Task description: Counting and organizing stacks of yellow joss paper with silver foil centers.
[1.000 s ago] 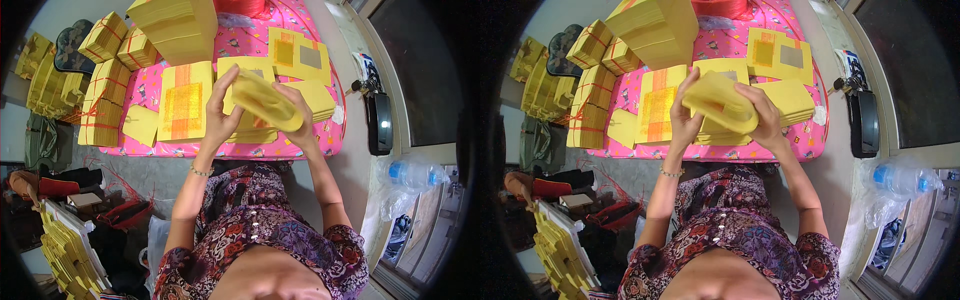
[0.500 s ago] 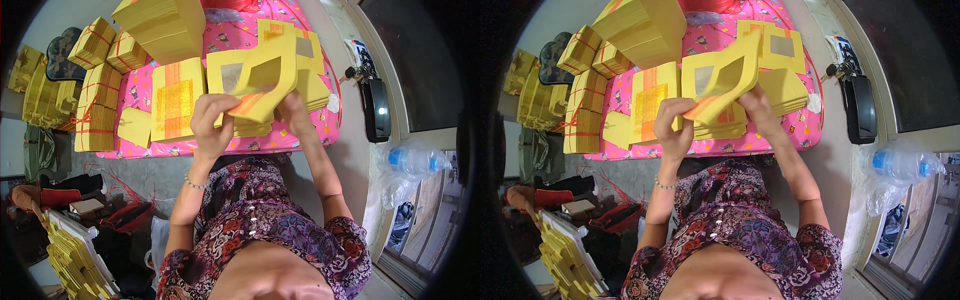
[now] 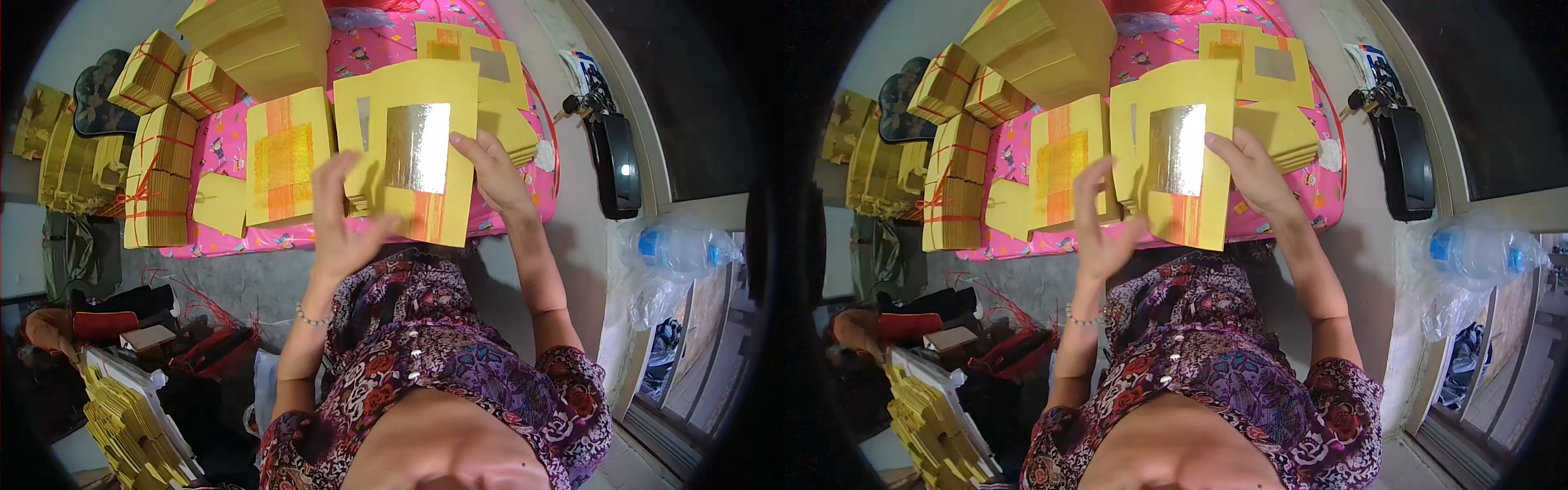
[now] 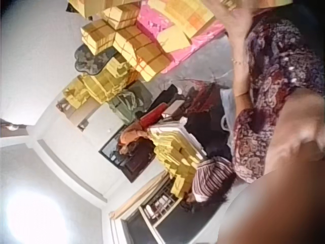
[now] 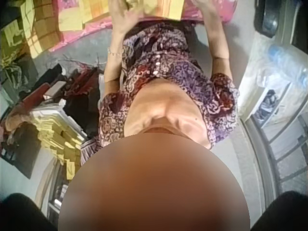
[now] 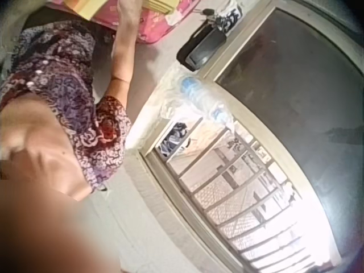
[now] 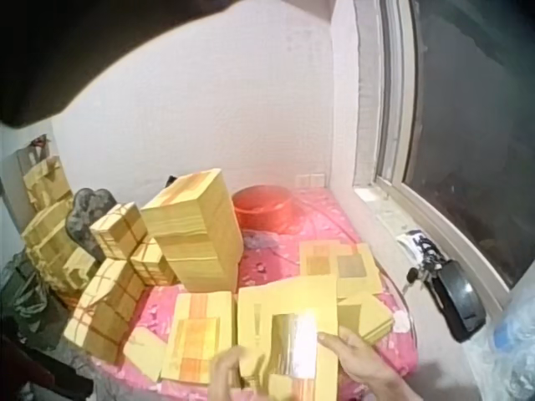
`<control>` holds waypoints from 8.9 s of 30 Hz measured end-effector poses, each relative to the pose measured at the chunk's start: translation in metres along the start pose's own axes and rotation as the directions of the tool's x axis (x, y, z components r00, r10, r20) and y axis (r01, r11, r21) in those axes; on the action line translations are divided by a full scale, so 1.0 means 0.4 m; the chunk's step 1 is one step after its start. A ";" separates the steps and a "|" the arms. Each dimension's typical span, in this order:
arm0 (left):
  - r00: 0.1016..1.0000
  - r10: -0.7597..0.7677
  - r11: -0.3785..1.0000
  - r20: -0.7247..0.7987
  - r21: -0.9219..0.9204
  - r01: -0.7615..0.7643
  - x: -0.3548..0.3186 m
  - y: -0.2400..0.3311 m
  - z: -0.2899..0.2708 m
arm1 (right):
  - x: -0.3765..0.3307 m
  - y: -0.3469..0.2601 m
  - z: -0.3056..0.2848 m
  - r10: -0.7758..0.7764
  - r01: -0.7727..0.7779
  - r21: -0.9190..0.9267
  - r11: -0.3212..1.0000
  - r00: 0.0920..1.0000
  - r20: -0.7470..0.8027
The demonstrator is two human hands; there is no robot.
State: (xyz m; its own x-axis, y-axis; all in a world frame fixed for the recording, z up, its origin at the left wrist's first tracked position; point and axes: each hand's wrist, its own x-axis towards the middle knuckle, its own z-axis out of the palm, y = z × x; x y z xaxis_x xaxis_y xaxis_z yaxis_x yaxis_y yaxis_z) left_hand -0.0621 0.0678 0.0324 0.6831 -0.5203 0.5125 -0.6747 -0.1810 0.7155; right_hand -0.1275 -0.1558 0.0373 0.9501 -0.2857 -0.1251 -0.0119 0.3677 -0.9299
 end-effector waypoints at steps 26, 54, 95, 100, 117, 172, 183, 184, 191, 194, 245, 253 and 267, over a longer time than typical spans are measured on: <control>0.988 -0.131 0.986 -0.079 0.090 0.138 0.093 -0.061 0.073 | 0.025 0.051 0.092 -0.382 0.236 -0.918 0.318 0.918 0.103; 0.866 -0.497 0.796 0.053 -0.369 0.480 0.082 -0.114 0.101 | 0.035 0.101 0.077 -0.242 0.292 -0.551 0.782 0.956 0.164; 0.916 -0.401 0.860 -0.028 -0.355 0.366 0.065 -0.062 0.109 | -0.004 0.099 0.064 -0.197 0.237 -0.353 0.905 0.970 0.145; 0.884 -0.467 0.840 0.006 -0.309 0.446 0.076 -0.082 0.091 | 0.007 0.097 0.056 -0.271 0.289 -0.358 0.888 0.957 0.101; 0.875 -0.468 0.808 0.123 -0.340 0.481 0.109 -0.154 0.089 | 0.066 0.098 0.032 -0.342 0.377 -0.643 0.667 0.921 0.186; 0.846 -0.508 0.110 0.160 -0.962 0.248 0.087 -0.202 0.049 | 0.076 -0.121 0.153 -0.558 0.483 -0.828 0.284 0.786 0.267; 0.896 -0.433 0.235 -0.101 -0.972 0.004 0.100 -0.225 -0.019 | 0.019 -0.218 0.123 -0.699 0.575 -0.586 0.571 0.715 0.020; 0.885 -0.445 0.250 -0.138 -0.968 -0.026 0.101 -0.224 -0.031 | 0.022 -0.223 0.106 -0.703 0.580 -0.584 0.567 0.711 0.023; 0.906 -0.386 0.212 -0.174 -0.972 -0.096 0.114 -0.200 -0.085 | 0.074 -0.231 -0.007 -0.920 0.702 -0.598 0.386 0.342 -0.193; 0.926 -0.344 0.211 -0.158 -0.973 -0.088 0.123 -0.190 -0.085 | 0.103 -0.225 -0.044 -0.927 0.665 -0.653 0.362 0.332 -0.175; 0.957 -0.217 0.745 -0.190 -0.666 0.036 0.093 -0.149 0.068 | 0.079 0.138 0.038 -0.604 0.584 -0.355 0.730 0.794 0.065; 0.961 -0.209 0.730 -0.184 -0.683 0.028 0.091 -0.135 0.068 | 0.078 0.150 0.022 -0.627 0.606 -0.342 0.718 0.777 0.062; 0.969 -0.205 0.787 -0.135 -0.611 0.082 0.078 -0.147 0.076 | 0.084 0.160 0.031 -0.590 0.569 -0.324 0.756 0.807 0.039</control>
State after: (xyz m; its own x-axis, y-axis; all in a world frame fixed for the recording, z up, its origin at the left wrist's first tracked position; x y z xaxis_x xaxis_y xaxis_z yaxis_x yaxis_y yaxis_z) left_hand -0.0098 0.0367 -0.0081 0.8384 -0.3549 0.4137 -0.3042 0.3251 0.8954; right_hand -0.0925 -0.1310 -0.0220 0.7856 -0.4126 0.4611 0.4303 -0.1713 -0.8863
